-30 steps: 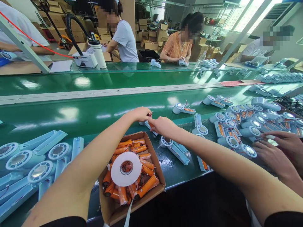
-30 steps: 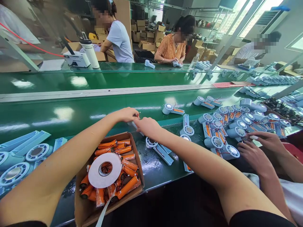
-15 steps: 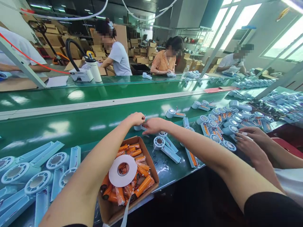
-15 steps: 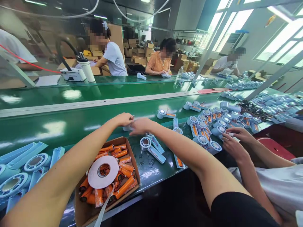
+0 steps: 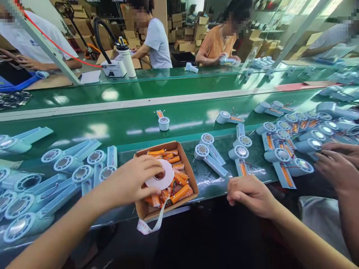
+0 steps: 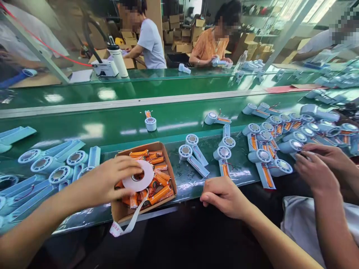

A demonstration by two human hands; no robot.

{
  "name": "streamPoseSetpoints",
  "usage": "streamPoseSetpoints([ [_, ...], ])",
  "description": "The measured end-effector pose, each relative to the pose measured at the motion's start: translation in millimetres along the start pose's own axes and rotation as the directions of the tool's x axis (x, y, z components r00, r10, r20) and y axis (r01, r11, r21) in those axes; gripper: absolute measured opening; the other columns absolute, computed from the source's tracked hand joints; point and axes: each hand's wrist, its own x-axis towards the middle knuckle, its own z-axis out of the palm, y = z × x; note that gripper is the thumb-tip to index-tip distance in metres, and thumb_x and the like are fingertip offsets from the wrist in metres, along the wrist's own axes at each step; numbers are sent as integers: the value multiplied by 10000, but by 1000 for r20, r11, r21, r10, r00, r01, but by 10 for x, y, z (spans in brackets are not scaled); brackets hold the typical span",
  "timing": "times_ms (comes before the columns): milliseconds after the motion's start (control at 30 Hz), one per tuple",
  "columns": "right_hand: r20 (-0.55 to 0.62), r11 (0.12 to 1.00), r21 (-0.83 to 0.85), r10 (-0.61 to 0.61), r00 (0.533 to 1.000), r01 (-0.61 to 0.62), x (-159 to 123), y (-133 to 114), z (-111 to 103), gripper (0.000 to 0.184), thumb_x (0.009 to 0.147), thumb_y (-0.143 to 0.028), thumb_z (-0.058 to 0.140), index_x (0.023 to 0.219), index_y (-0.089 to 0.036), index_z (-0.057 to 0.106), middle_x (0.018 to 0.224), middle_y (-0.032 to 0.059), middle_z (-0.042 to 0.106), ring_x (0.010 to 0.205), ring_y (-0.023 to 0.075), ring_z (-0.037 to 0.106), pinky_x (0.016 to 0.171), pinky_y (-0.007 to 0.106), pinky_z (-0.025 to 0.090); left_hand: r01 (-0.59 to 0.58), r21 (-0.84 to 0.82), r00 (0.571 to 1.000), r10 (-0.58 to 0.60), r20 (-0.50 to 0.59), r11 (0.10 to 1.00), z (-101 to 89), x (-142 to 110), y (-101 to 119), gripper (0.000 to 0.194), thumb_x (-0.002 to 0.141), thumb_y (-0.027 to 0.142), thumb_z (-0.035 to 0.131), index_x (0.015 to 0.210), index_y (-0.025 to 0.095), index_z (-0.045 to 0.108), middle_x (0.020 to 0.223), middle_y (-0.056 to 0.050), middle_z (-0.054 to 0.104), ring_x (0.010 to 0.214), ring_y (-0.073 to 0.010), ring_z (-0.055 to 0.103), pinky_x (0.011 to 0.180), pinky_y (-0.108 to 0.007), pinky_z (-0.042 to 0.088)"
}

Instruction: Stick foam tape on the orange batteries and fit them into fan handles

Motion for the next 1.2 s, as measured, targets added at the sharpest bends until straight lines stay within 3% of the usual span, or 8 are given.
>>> streamPoseSetpoints([
  [167,27,911,243,338,941,-334,201,-135,446,456,1042,-581,588,1017,-158,757,735,42,730,582,133,662,574,234,502,14,313,969,64,-238,950,198,-410,364,315,928,104,597,1210,161,725,1354,-127,698,1307,-310,576,1105,-453,536],
  [300,404,683,465,403,821,-564,539,-309,853,742,875,-642,779,1422,-161,634,755,-16,702,501,111,611,511,214,483,54,279,894,78,-441,959,151,-461,598,182,950,81,595,1083,181,670,1187,-110,741,1329,-332,553,1098,-475,501],
  [367,436,738,440,324,840,-512,625,-374,993,629,861,-547,829,1347,-172,690,706,-36,671,524,104,595,532,199,462,32,267,885,96,-456,963,115,-501,645,152,955,59,580,1010,189,635,1115,-102,745,1286,-323,576,1063,-458,506],
  [467,224,854,362,309,924,-373,640,-408,1134,257,914,-408,778,997,-167,738,652,-37,630,543,92,546,535,188,420,27,325,931,95,-353,945,132,-530,602,154,1027,227,568,1132,156,657,1069,-113,731,1071,-300,609,938,-438,532],
  [667,102,957,232,152,983,-173,535,-362,1163,203,985,-299,665,817,-184,676,644,-10,672,557,101,587,568,198,442,131,331,965,-44,-259,934,241,-516,490,209,941,203,627,1122,143,714,1056,-131,690,937,-288,560,816,-406,536],
  [967,127,847,-267,504,854,-460,698,-519,1131,318,939,-497,739,933,-180,766,689,25,754,595,162,683,570,242,434,195,269,946,-108,-307,943,264,-933,601,255,948,196,616,1187,145,690,1190,-135,723,1213,-374,533,967,-458,500],
  [1100,155,764,-578,447,881,-286,840,-569,1300,320,970,-446,673,821,-178,766,809,97,802,700,223,736,576,273,419,253,240,927,-164,-337,937,325,-1087,662,342,931,190,660,1272,172,660,1215,-127,724,1285,-372,536,1015,-457,510],
  [1200,334,938,-344,163,928,-41,741,-623,1375,311,986,-332,609,718,-214,715,702,45,760,616,168,680,537,264,400,307,217,889,-198,-412,927,300,-1163,713,323,939,190,664,1261,167,646,1193,-144,716,1351,-404,521,1112,-535,479],
])
